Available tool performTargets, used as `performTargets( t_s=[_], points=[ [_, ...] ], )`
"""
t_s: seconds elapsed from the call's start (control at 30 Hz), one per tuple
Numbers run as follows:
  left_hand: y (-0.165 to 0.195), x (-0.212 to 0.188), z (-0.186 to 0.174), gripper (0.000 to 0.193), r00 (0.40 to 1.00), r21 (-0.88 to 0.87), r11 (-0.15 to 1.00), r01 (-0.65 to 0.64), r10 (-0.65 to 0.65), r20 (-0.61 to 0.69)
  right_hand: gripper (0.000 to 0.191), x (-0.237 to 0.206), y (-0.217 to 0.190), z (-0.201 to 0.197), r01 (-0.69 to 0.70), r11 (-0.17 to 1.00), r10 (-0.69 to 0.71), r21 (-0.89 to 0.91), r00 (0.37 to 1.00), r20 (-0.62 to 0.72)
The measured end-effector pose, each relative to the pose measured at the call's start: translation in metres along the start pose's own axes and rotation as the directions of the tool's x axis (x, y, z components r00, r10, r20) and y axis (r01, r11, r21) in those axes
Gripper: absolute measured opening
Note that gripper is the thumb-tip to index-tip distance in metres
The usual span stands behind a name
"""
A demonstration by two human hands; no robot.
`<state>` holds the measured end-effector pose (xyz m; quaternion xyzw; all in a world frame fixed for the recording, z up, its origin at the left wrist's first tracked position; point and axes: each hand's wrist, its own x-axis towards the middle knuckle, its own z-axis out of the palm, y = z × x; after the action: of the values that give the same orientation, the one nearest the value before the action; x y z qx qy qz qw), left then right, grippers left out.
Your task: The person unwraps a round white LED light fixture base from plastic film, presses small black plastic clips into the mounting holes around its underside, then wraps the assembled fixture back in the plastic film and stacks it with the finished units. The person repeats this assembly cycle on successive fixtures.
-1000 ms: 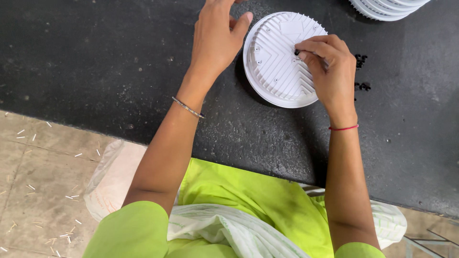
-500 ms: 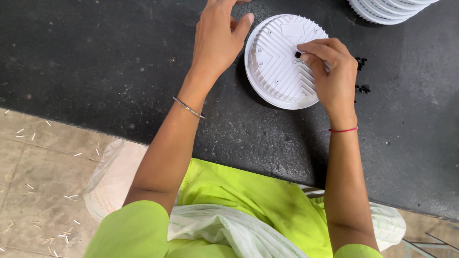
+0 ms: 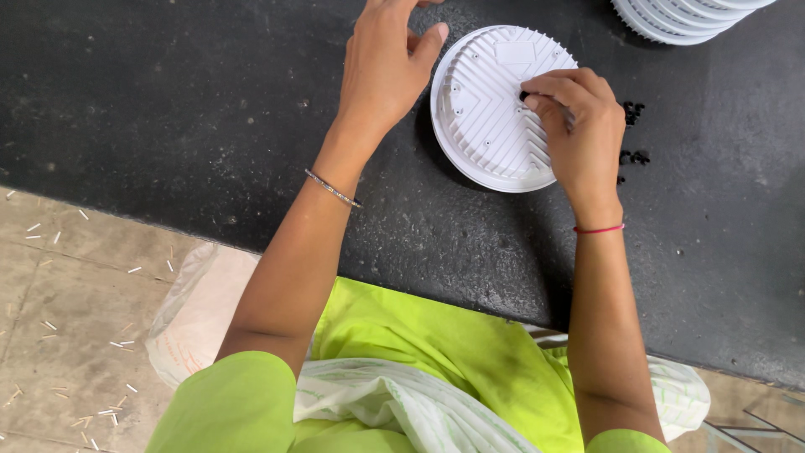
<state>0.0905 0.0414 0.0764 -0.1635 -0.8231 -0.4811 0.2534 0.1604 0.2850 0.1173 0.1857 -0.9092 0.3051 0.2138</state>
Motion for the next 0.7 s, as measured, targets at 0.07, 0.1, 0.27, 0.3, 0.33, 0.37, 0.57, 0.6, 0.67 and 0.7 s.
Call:
performTargets(
  t_s=[0.07, 0.1, 0.27, 0.3, 0.33, 0.37, 0.57, 0.6, 0.67, 0.7],
  points=[
    [-0.001, 0.0, 0.0, 0.027, 1.0, 0.004, 1.0, -0.004, 0.004, -0.002, 0.015, 0.0, 0.0, 0.001, 0.024, 0.998, -0.024, -0.063, 1.0, -0.007],
    [-0.001, 0.0, 0.0, 0.027, 1.0, 0.005, 1.0, -0.006, 0.006, -0.003, 0.015, -0.001, 0.0, 0.001, 0.021, 0.998, -0.022, -0.057, 1.0, -0.007],
    [-0.001, 0.0, 0.0, 0.027, 1.0, -0.004, 1.0, 0.004, -0.004, 0.0, 0.016, -0.001, 0.001, 0.0, 0.045, 0.998, -0.045, -0.049, 0.999, -0.004],
    [0.0, 0.0, 0.0, 0.027, 1.0, -0.003, 1.0, 0.005, -0.005, 0.001, 0.017, -0.001, 0.001, -0.002, 0.0, 1.0, 0.0, -0.006, 1.0, -0.006],
    [0.0, 0.0, -0.001, 0.027, 1.0, -0.001, 1.0, 0.006, -0.006, 0.003, 0.018, -0.002, 0.001, -0.004, -0.045, 0.998, 0.045, 0.037, 0.999, -0.005],
    [0.0, 0.001, -0.001, 0.028, 1.0, 0.001, 1.0, -0.001, 0.001, 0.001, 0.02, -0.003, 0.001, -0.006, -0.089, 0.993, 0.09, 0.079, 0.996, -0.002],
    [0.003, 0.001, -0.003, 0.029, 1.0, -0.016, 1.0, 0.014, -0.014, 0.013, 0.037, -0.008, -0.001, -0.012, 0.023, 0.997, -0.023, 0.072, 1.0, -0.002],
    [0.003, 0.001, -0.004, 0.029, 1.0, -0.014, 1.0, 0.011, -0.011, 0.01, 0.039, -0.009, -0.001, -0.012, 0.027, 0.998, -0.028, 0.064, 1.0, 0.005],
    [0.002, 0.001, -0.003, 0.029, 1.0, -0.008, 1.0, 0.01, -0.01, 0.01, 0.043, -0.01, -0.001, -0.011, 0.034, 0.998, -0.035, 0.051, 0.999, 0.02],
    [0.002, 0.001, -0.003, 0.029, 1.0, -0.006, 1.0, 0.011, -0.011, 0.013, 0.043, -0.01, 0.0, -0.01, 0.044, 0.998, -0.045, 0.045, 0.999, 0.019]
  ],
)
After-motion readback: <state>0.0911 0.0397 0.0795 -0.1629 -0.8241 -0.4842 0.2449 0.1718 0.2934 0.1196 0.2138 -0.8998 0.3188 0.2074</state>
